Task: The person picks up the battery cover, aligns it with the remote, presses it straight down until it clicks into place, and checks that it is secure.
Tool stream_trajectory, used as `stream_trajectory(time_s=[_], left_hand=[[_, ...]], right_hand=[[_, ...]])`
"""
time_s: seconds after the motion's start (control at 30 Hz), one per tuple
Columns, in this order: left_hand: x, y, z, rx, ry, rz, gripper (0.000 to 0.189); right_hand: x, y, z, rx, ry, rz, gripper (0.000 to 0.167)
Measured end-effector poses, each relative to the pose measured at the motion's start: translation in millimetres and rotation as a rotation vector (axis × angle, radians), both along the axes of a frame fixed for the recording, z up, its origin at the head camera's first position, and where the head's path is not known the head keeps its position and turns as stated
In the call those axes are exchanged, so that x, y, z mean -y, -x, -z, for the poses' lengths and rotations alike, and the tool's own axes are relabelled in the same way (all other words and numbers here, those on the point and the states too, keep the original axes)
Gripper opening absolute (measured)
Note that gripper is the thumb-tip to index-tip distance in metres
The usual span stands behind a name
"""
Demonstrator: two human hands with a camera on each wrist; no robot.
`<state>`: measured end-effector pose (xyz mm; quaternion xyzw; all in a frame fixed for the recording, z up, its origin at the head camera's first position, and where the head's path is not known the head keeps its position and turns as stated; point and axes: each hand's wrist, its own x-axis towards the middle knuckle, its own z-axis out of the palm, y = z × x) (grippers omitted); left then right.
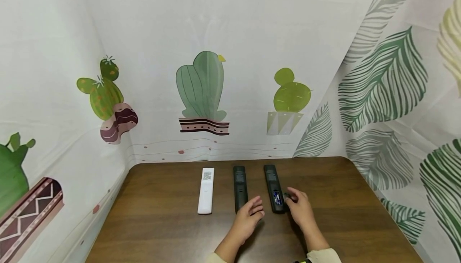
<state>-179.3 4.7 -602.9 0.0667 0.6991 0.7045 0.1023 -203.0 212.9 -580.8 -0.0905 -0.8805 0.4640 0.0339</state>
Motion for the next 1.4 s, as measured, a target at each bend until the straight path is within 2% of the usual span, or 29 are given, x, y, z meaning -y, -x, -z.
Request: stream_trajectory(time_s=[0.37,0.7,1.13,1.4], left_hand=[[-4.9,-0.4,4.1,0.04,-0.033,0.018,0.06],[-13.1,0.5,5.4,0.034,-0.057,0.026,0.062],[-22.2,3.9,5.2,0.03,0.002,0.042,0.059],[-28.7,4.7,7.5,0.061,0.003,0.038,0.061]], right_hand=[[-5,1.7,2.1,0.038,-0.023,-0.008,0.047],[-3,4.7,6.2,0.002,-0.12,-0.007,0.049],[-3,7.1,9.1,-0.005,-0.135,-0.024,0.046],[-3,7.7,10.7,-0.02,-0.162,-0.027,0.038]])
